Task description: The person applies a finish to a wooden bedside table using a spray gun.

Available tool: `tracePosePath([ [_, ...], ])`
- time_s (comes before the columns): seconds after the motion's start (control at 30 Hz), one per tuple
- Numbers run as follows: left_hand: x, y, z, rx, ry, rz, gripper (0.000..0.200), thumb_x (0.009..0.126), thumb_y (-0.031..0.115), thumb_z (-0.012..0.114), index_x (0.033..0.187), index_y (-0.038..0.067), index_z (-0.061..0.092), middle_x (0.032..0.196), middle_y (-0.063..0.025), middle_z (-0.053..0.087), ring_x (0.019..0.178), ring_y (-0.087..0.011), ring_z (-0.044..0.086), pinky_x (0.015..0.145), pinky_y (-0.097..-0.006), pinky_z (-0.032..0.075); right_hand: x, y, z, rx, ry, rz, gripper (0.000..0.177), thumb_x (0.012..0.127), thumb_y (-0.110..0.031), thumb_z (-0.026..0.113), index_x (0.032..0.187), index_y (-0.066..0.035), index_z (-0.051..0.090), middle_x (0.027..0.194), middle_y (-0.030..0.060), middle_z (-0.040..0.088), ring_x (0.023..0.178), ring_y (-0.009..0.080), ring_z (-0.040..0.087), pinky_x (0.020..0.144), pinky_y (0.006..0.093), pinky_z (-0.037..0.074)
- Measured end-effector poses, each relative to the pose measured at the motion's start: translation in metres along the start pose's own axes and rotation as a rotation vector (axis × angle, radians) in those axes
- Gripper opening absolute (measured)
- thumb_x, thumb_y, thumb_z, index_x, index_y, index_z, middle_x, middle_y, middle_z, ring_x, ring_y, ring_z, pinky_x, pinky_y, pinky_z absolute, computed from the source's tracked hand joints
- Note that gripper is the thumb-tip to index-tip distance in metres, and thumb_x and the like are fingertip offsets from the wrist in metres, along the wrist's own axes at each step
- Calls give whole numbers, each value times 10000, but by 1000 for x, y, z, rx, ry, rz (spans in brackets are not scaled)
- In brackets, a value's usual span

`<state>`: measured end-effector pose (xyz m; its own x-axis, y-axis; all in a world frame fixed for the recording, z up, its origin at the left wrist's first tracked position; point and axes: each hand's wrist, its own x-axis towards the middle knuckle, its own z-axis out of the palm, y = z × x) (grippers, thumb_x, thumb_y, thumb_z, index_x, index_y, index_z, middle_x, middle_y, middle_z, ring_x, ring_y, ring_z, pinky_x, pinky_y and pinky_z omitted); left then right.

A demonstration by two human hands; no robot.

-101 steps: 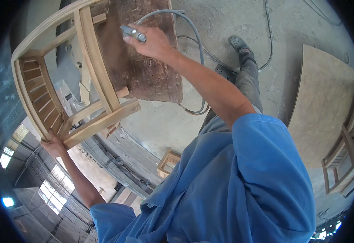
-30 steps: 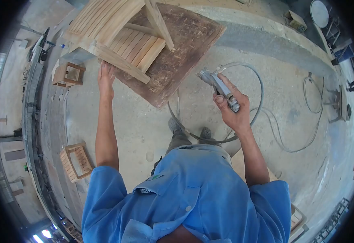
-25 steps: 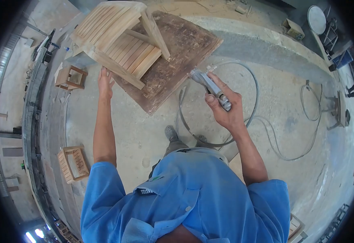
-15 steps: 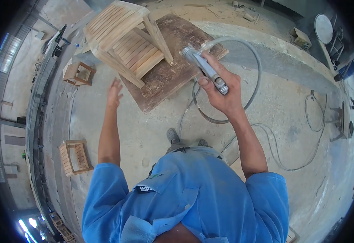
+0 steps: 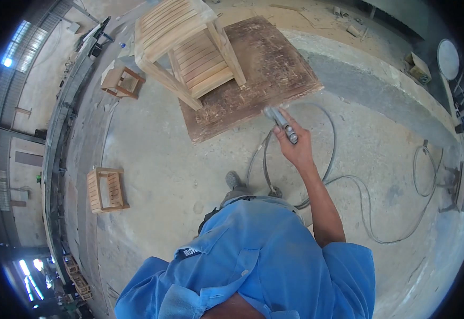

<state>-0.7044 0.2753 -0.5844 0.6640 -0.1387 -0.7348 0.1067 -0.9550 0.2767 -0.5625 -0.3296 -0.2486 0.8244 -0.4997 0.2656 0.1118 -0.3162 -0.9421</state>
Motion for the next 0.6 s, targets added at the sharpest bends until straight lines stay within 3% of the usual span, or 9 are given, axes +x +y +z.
tracePosePath([
  [0.13,2,-10,-8,211,4,111,263,927,201,450,988,79,675,958,-119,672,845,-274,655,684,-416,508,31,-51,9,152,88,-191,487,882,-232,712,1320,-68,576,849,48,674,721,56,534,670,228,466],
  [0.27,37,25,-79,434,63,250,273,924,231,470,1033,78,669,988,-112,676,862,-264,660,674,-416,511,44,-71,34,205,66,-263,511,866,-216,727,1325,-57,568,896,72,692,758,48,575,691,226,482],
  [0.3,25,57,-107,-198,65,-42,355,899,310,511,1139,75,624,985,-85,672,869,-238,662,616,-390,502,44,-77,43,236,7,-278,514,862,-214,729,1324,-57,568,930,87,697,775,57,594,700,232,489],
  [0.33,1,108,-146,-855,255,-283,490,874,390,552,1245,72,579,983,-59,667,875,-211,665,558,-365,493,41,-84,52,266,-55,-293,516,859,-213,731,1323,-57,569,963,103,703,791,66,613,709,238,497],
  [0.37,6,117,-169,-874,349,-199,478,892,340,548,1262,38,572,978,-84,664,856,-194,658,539,-318,484,40,-90,63,293,-118,-307,518,855,-212,734,1322,-58,569,997,118,708,808,76,632,719,245,504],
  [0.4,14,118,-193,-834,294,-186,487,941,395,510,1360,147,493,1254,-102,611,1104,-293,604,815,-478,466,41,-93,74,244,-152,-360,531,841,-199,741,1322,-57,567,1104,154,693,883,123,668,765,270,520],
  [0.47,30,105,-216,-862,393,43,526,931,404,568,1358,107,488,1166,-98,642,1023,-239,627,660,-336,479,42,-102,91,266,-195,-344,537,835,-196,745,1322,-56,567,1145,158,680,913,142,670,791,280,520],
  [0.6,35,106,-234,-913,398,20,522,920,364,581,1350,80,491,1121,-80,644,980,-200,621,635,-283,452,52,-123,119,383,-247,-306,550,826,-192,752,1322,-50,563,1173,162,668,957,164,669,824,294,519],
])
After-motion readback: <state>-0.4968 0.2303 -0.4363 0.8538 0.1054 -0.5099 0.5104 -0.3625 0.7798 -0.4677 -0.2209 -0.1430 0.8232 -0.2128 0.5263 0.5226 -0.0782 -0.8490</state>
